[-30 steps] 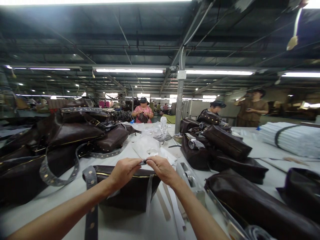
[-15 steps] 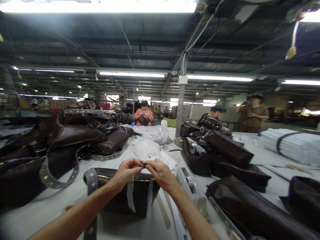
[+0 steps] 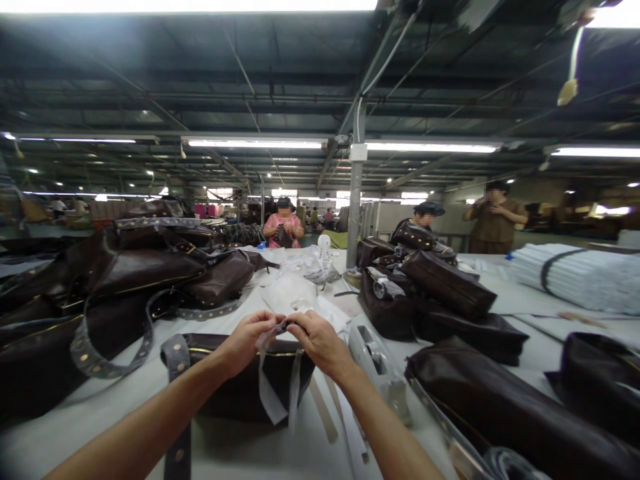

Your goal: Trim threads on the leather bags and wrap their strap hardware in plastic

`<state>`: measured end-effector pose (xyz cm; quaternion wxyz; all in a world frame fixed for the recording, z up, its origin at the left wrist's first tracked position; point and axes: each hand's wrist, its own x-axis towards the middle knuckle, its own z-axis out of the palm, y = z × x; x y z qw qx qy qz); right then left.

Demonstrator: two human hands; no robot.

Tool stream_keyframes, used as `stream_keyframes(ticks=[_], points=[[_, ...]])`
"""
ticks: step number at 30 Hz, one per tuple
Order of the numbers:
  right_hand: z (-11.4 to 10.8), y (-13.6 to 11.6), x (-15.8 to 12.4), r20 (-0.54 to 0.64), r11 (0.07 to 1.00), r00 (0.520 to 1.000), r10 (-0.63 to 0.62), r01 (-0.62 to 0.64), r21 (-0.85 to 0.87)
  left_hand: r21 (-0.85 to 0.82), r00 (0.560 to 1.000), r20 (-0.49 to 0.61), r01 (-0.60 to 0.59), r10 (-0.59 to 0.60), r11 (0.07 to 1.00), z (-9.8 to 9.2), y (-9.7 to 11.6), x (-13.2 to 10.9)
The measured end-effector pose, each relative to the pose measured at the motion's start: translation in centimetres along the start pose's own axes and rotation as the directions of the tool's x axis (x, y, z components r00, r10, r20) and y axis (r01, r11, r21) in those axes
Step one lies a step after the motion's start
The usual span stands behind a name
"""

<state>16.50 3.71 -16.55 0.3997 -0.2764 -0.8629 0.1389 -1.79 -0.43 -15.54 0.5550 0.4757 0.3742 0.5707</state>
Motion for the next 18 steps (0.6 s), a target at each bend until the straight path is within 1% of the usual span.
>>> stream_keyframes(ticks=[1,3,5,8,12,14,16,18], points=[[0.0,0.0,0.0,0.001,1.000,1.000,-0.001,0.001,-0.001,0.052,1.000,0.006,-0.018,0.018,0.998,0.0,0.2,0.1],[0.1,-0.2,0.0,0.003,1.000,1.000,-0.009,0.009,-0.002,0.210,0.996,0.024,-0.086,0.083,0.974,0.0,0.6,0.2],[0.2,-0.3,0.1,0.012,1.000,1.000,-0.022,0.022,-0.013,0.389,0.991,0.046,-0.135,0.127,0.911,0.0,1.0,0.3],[0.3,-0.4,0.0,0.026,0.998,0.999,-0.030,0.031,-0.053,0.583,0.990,0.075,-0.141,0.120,0.800,-0.2,1.3,0.7],[0.4,-0.4,-0.2,0.028,0.996,0.999,-0.046,0.047,-0.072,0.701,0.988,0.121,-0.155,0.098,0.697,-0.5,1.3,1.1],[0.4,-0.4,-0.3,0.025,0.996,0.998,-0.051,0.053,-0.073,0.735,0.982,0.158,-0.189,0.106,0.651,-0.6,1.3,1.1],[0.5,-0.5,-0.3,0.016,0.996,0.998,-0.055,0.056,-0.074,0.762,0.964,0.214,-0.267,0.159,0.591,-0.5,1.4,1.0],[0.6,-0.4,-0.4,0.003,0.995,0.998,-0.061,0.061,-0.073,0.772,0.936,0.266,-0.349,0.229,0.531,-0.5,1.4,0.9]])
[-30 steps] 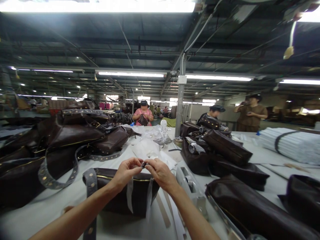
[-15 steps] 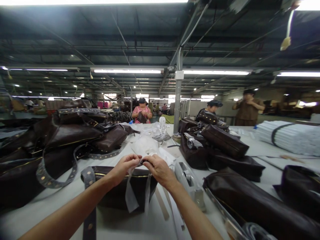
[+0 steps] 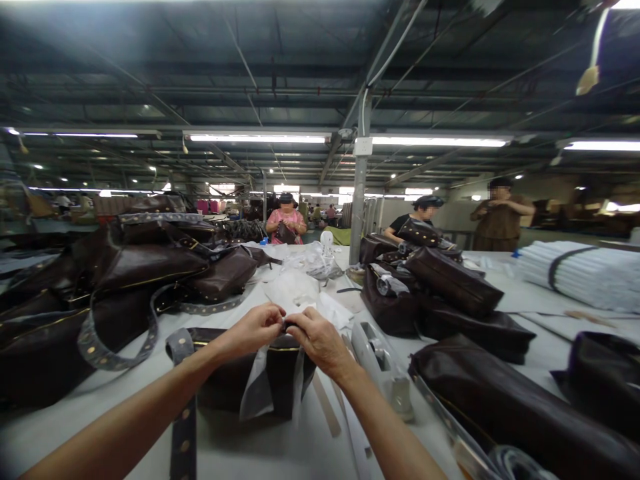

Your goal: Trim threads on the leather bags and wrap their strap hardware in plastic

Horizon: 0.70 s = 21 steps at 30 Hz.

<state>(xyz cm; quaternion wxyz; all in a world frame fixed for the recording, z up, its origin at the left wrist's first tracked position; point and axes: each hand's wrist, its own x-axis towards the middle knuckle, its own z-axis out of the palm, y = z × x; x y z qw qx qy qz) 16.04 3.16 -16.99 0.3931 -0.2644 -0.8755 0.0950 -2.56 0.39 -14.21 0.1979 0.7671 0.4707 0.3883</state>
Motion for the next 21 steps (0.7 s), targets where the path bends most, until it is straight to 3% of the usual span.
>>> stream_keyframes(ticks=[3,8,12,16,21], points=[[0.1,0.2,-0.1,-0.016,1.000,1.000,-0.004,0.005,0.012,0.012,0.999,-0.019,-0.039,0.039,0.999,-0.2,0.0,-0.1],[0.0,0.8,-0.1,-0.027,0.999,0.999,0.022,-0.020,0.048,-0.113,0.996,-0.053,0.060,-0.066,0.992,-1.1,-0.3,-0.4],[0.0,0.8,0.1,-0.027,0.998,0.999,0.025,-0.023,0.064,-0.207,1.000,-0.021,-0.019,0.015,0.978,-1.3,-0.3,-1.0],[0.1,0.7,0.3,-0.054,0.996,0.998,0.020,-0.015,0.091,-0.080,0.981,-0.152,-0.133,0.120,0.988,-0.8,-0.5,-1.3],[0.2,0.7,0.2,-0.081,0.994,0.996,0.045,-0.036,0.104,0.044,0.974,-0.187,-0.124,0.131,0.991,0.2,-0.2,-1.5]])
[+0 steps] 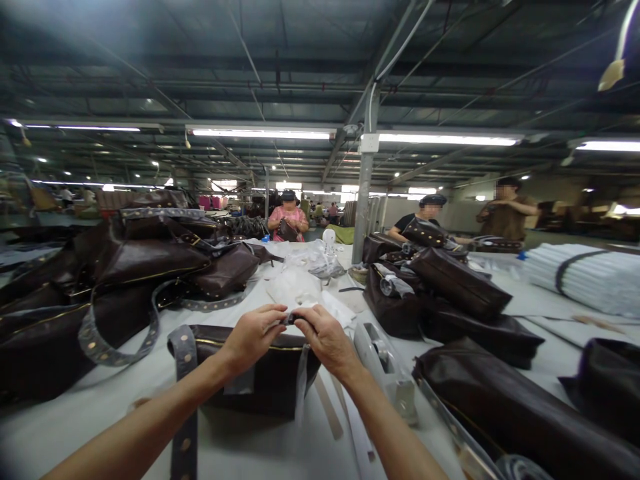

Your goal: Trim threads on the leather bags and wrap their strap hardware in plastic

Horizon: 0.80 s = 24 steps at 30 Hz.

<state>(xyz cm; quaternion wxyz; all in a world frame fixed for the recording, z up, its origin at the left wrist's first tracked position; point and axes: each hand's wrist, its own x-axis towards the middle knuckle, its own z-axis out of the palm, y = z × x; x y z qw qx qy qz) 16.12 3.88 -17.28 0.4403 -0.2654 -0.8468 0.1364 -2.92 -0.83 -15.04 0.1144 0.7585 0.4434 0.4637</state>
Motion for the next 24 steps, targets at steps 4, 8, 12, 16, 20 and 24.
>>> stream_keyframes(ticks=[4,8,12,16,20,24], points=[[-0.1,-0.2,0.0,0.002,1.000,1.000,0.005,-0.005,0.013,-0.204,0.996,-0.067,0.043,-0.058,0.978,0.7,0.4,0.0],[-0.1,-0.3,0.1,0.015,1.000,1.000,0.001,-0.002,0.007,-0.451,0.976,-0.036,0.177,-0.216,0.875,1.3,0.2,0.2],[-0.2,-0.3,-0.1,0.010,1.000,1.000,0.003,-0.003,0.027,-0.477,0.971,-0.024,0.197,-0.237,0.857,1.1,0.0,0.5],[-0.5,-0.5,-0.3,0.030,0.998,0.999,-0.017,0.015,0.067,-0.370,0.990,0.040,0.142,-0.137,0.918,-0.5,0.2,1.3],[-0.7,-0.9,-0.4,0.054,0.996,0.998,-0.037,0.032,0.087,-0.206,0.982,0.188,0.009,0.030,0.979,-2.1,0.4,2.2],[-0.9,-1.0,-0.3,0.096,0.995,0.994,-0.049,0.041,0.086,-0.107,0.935,0.321,-0.121,0.149,0.987,-2.8,0.6,2.8]])
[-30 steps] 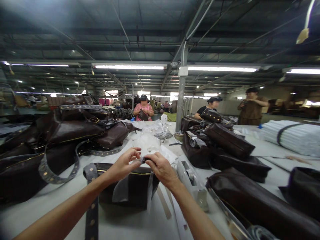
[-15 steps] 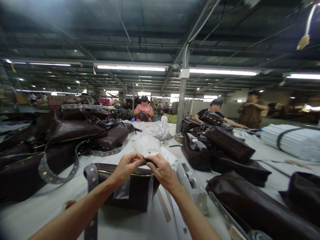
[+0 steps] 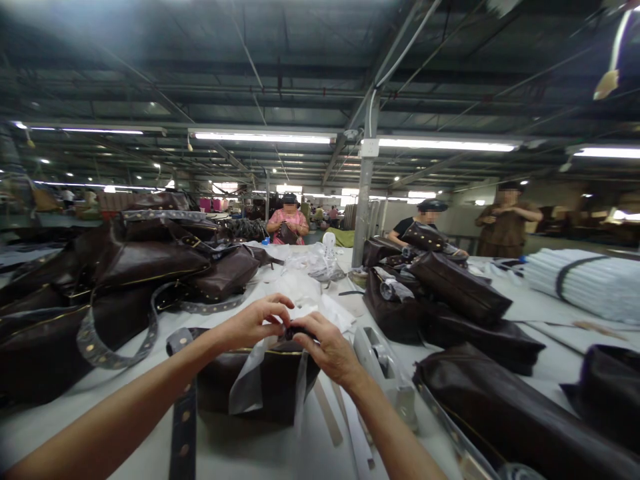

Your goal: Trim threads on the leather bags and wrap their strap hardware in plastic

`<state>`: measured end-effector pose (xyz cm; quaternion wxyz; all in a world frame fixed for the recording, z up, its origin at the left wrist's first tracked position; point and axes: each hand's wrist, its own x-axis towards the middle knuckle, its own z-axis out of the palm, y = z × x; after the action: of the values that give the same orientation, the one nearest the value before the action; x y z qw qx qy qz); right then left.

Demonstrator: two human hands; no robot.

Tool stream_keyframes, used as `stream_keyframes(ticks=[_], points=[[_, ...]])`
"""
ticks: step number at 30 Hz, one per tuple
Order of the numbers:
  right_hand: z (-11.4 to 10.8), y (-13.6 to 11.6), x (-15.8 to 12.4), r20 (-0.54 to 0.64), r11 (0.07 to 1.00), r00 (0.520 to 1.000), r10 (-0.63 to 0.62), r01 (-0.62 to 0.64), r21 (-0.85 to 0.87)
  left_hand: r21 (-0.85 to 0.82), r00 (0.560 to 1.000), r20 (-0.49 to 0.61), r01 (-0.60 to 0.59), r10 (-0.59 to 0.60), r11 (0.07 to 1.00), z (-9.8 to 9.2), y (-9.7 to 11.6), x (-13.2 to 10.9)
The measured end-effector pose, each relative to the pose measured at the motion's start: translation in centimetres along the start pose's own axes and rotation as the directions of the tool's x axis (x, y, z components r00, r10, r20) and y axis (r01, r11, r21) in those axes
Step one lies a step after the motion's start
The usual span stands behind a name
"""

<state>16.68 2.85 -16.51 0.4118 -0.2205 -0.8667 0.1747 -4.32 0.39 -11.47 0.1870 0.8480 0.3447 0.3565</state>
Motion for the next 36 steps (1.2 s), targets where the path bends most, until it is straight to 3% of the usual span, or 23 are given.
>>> stream_keyframes(ticks=[9,15,22,27,31,36], points=[[-0.2,0.2,0.0,0.061,1.000,0.998,-0.004,0.005,-0.012,0.098,0.980,0.136,-0.156,0.142,0.983,-0.3,0.4,0.6],[-0.1,0.2,0.0,0.041,1.000,0.999,-0.001,0.002,-0.012,0.012,0.982,0.148,-0.120,0.117,0.993,-0.6,0.5,-0.1],[0.0,0.2,0.3,0.036,1.000,0.999,-0.006,0.006,0.003,-0.136,0.988,0.152,0.031,-0.010,0.990,-0.1,-0.4,-0.3],[0.2,0.1,0.4,0.046,1.000,0.999,-0.015,0.015,-0.004,-0.170,0.988,0.149,-0.024,0.050,0.985,1.0,-0.5,-0.5],[-0.1,-0.2,0.2,-0.021,0.998,0.999,0.026,-0.025,0.049,-0.114,0.986,0.029,0.166,-0.164,0.979,0.1,-0.2,-0.6],[-0.3,-0.4,-0.3,0.022,0.994,1.000,0.017,-0.019,0.112,-0.081,0.906,0.308,0.329,-0.290,0.941,-1.5,-0.7,-0.7]])
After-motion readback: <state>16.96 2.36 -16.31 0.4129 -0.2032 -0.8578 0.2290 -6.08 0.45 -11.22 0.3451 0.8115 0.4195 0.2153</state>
